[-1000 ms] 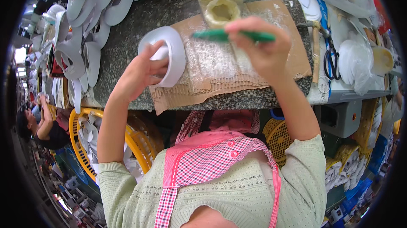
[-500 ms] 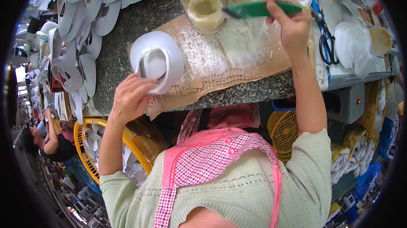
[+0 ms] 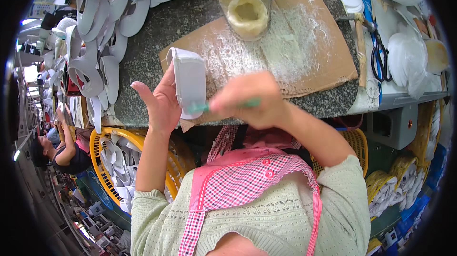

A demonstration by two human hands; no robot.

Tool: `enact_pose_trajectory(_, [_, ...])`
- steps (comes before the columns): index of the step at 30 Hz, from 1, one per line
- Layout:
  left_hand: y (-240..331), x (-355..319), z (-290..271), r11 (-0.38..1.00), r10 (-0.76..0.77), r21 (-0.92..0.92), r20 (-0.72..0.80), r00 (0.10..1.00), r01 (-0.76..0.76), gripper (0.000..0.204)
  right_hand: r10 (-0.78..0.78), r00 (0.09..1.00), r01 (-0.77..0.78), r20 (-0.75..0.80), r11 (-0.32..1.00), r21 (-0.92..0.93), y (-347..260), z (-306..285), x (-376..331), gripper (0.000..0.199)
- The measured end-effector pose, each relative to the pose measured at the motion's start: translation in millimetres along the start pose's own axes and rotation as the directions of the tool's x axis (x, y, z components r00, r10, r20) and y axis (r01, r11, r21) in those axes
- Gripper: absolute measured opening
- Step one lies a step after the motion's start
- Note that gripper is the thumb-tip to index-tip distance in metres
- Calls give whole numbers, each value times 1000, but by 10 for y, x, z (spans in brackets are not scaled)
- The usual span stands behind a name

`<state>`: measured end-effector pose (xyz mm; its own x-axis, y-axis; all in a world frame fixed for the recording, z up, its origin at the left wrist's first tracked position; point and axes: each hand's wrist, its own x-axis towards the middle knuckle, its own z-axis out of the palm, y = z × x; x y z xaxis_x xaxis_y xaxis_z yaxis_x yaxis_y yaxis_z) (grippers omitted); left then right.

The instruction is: Applying glue to the inner heel area of shoe components using a green brush.

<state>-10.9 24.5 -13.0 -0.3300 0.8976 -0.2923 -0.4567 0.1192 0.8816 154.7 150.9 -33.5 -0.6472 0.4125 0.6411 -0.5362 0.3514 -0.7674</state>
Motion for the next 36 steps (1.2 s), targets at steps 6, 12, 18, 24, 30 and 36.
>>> enact_pose_trajectory(6, [-48, 155, -56, 994, 39, -106, 82, 996, -30, 103, -10, 985, 37, 174, 988, -151, 67, 92, -58, 15])
enact_pose_trajectory(12, [110, 82, 50, 403, 261, 860, 219, 940, -313, 52, 199, 977, -208, -80, 970, -127, 22, -124, -83, 13])
enact_pose_trajectory(18, [176, -336, -448, 327, 651, 914, -34, 758, -240, 23, 175, 981, -184, -86, 976, -115, -50, 199, -102, 13])
enact_pose_trajectory(24, [-262, -473, -753, 220, 503, 976, -113, 857, 0, 26, 56, 998, -53, -5, 909, -414, 205, 363, -124, 16])
enact_pose_trajectory(30, [-304, -420, -638, 858, 425, 449, -349, 835, -249, 29, -142, 989, 130, 28, 782, -609, -148, 142, 59, 21])
enact_pose_trajectory(36, [-191, -419, -565, 982, 186, 82, -328, 926, -169, 32, -193, 973, 231, 128, 762, -605, 142, 94, -36, 20])
